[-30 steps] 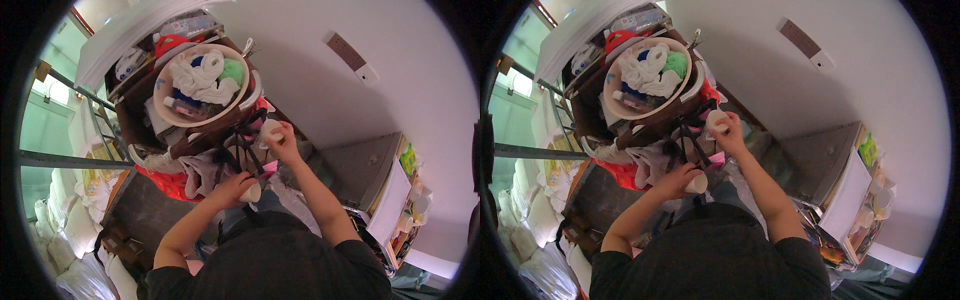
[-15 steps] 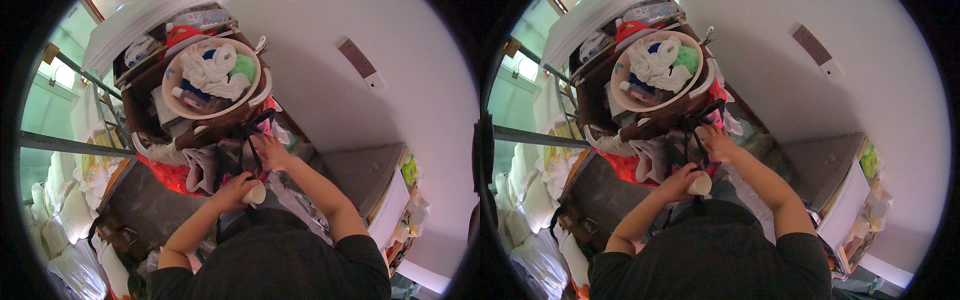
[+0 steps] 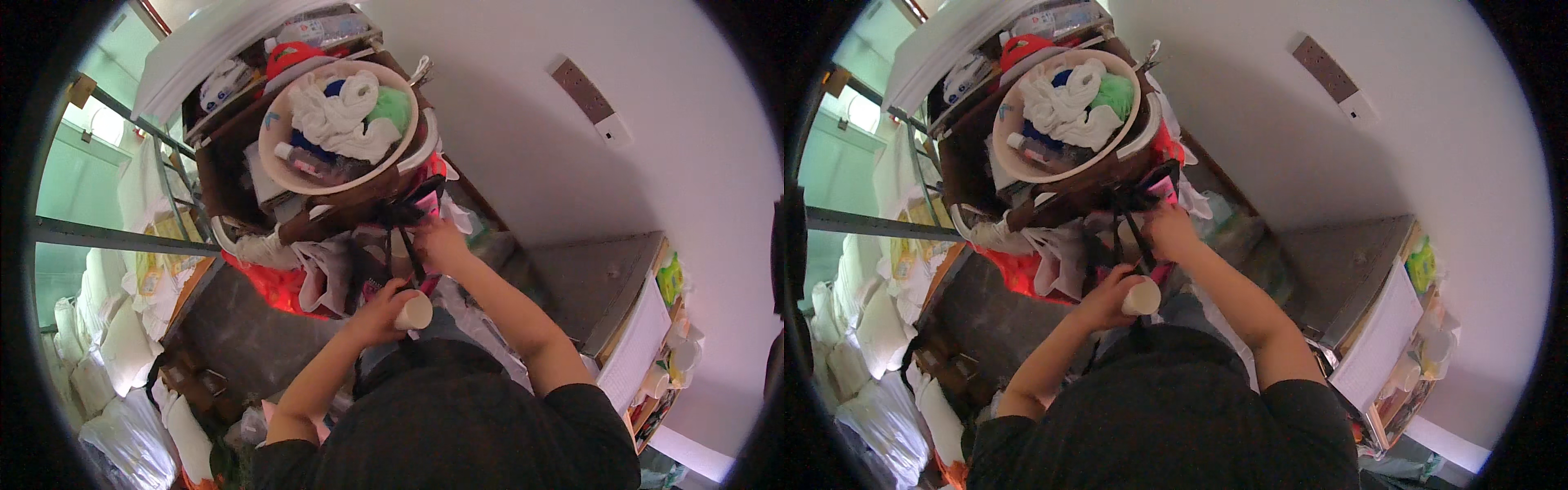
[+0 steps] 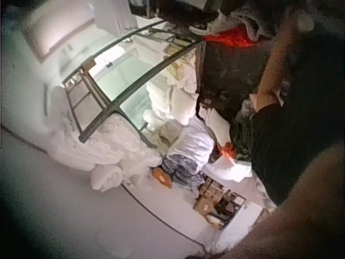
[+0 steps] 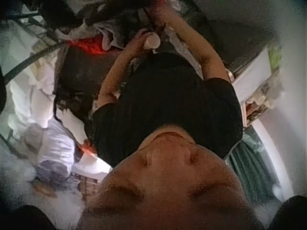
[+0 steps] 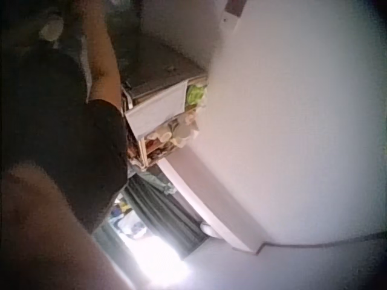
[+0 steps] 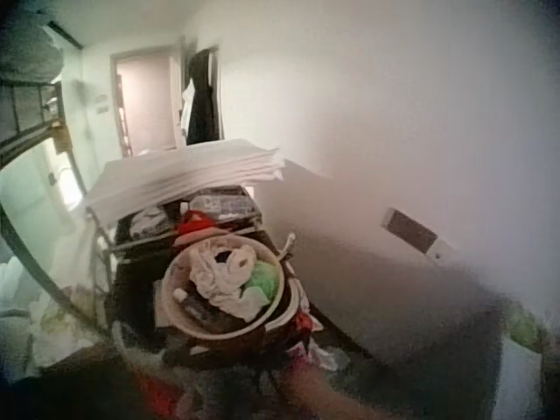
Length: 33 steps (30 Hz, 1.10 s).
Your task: The person retrieves disposable toilet seat covers from a plastic bag in a cluttered room, then moves into a bathroom and places the covers over the toilet seat, smoothing them into place. The person handles the covers one at a time and adjusts them around the seat rim.
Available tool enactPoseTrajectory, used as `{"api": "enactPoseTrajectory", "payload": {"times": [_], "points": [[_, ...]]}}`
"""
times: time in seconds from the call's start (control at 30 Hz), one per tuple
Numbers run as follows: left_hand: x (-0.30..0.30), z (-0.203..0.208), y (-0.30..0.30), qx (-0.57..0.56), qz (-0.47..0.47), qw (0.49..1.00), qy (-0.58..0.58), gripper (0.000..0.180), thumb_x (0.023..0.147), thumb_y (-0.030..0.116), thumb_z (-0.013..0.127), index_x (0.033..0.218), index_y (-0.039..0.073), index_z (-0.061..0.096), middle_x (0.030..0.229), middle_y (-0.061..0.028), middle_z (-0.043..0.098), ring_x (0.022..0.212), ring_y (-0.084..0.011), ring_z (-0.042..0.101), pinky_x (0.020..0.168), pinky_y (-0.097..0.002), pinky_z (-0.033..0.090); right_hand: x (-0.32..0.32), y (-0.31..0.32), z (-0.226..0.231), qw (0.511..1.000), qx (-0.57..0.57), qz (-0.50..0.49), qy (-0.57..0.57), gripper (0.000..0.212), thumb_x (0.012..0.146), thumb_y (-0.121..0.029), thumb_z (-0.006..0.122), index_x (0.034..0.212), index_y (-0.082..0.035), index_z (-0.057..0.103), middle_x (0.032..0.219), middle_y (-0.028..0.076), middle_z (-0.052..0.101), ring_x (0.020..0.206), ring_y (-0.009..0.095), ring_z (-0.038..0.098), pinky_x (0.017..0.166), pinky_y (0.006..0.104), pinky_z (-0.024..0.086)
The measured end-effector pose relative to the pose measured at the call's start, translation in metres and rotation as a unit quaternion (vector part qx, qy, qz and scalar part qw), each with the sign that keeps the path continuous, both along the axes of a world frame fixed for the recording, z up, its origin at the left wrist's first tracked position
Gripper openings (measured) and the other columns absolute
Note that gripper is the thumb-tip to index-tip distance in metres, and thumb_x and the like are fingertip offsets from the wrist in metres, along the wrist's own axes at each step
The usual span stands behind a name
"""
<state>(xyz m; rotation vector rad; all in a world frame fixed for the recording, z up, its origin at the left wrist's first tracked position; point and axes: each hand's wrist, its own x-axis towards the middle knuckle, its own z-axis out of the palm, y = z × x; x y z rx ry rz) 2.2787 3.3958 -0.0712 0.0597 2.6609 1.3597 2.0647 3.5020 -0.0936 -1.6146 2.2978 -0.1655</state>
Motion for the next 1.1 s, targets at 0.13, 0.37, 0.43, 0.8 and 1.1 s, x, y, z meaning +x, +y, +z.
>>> {"api": "enactPoseTrajectory", "payload": {"times": [0.13, 0.37, 0.43, 0.8, 1.1], "points": [[-0.007, 0.010, 0.004, 0.041, 0.036, 0.997, -0.047, 0.088, 0.055, 0.011, 0.083, 0.133, 0.014, 0.043, 0.135, -0.0182, 0.037, 0.120, -0.0409, 0.048, 0.100, -0.0432, 0.044, 0.009, 0.002, -0.027, 0.998, 0.017, 0.065, 0.021, 0.020, 0.067, -0.014, 0.066, 0.085, -0.007, 0.072, 0.095, 0.010, 0.069, 0.101, 0.031, 0.060, 0.089, 0.0420, 0.046], [-0.004, -0.014, 0.003, 0.261, 0.240, 0.935, 0.016, 0.092, 0.058, 0.015, 0.085, 0.134, 0.009, 0.033, 0.132, -0.0132, 0.042, 0.122, -0.0272, 0.045, 0.101, -0.0395, 0.040, 0.055, 0.059, -0.012, 0.829, -0.275, -0.259, -0.412, 0.026, 0.088, -0.017, 0.059, 0.109, -0.003, 0.064, 0.103, 0.016, 0.065, 0.102, 0.033, 0.061, 0.086, 0.0392, 0.049], [-0.008, -0.016, 0.003, 0.274, 0.293, 0.911, 0.096, 0.094, 0.060, 0.015, 0.086, 0.136, 0.009, 0.031, 0.132, -0.0115, 0.042, 0.124, -0.0238, 0.043, 0.101, -0.0392, 0.040, 0.077, 0.073, -0.028, 0.819, -0.256, -0.266, -0.440, 0.030, 0.090, -0.018, 0.059, 0.116, -0.003, 0.060, 0.113, 0.016, 0.062, 0.104, 0.033, 0.060, 0.088, 0.0400, 0.049], [-0.037, 0.003, -0.053, -0.127, 0.464, 0.790, 0.379, 0.100, 0.066, 0.021, 0.086, 0.139, 0.008, 0.020, 0.132, -0.0144, 0.033, 0.118, -0.0303, 0.042, 0.100, -0.0447, 0.040, 0.074, -0.012, -0.014, 0.994, -0.096, -0.051, -0.007, 0.035, 0.080, -0.010, 0.058, 0.115, -0.008, 0.060, 0.119, 0.012, 0.056, 0.096, 0.030, 0.060, 0.079, 0.0393, 0.053], [-0.035, -0.071, -0.033, 0.135, 0.460, 0.847, 0.231, 0.092, 0.070, 0.019, 0.084, 0.138, 0.004, 0.023, 0.130, -0.0172, 0.040, 0.121, -0.0297, 0.045, 0.104, -0.0423, 0.036, 0.068, 0.026, -0.016, 0.985, -0.158, 0.004, -0.066, 0.023, 0.078, -0.007, 0.057, 0.100, -0.007, 0.062, 0.102, 0.010, 0.056, 0.095, 0.028, 0.062, 0.075, 0.0394, 0.055]]}}
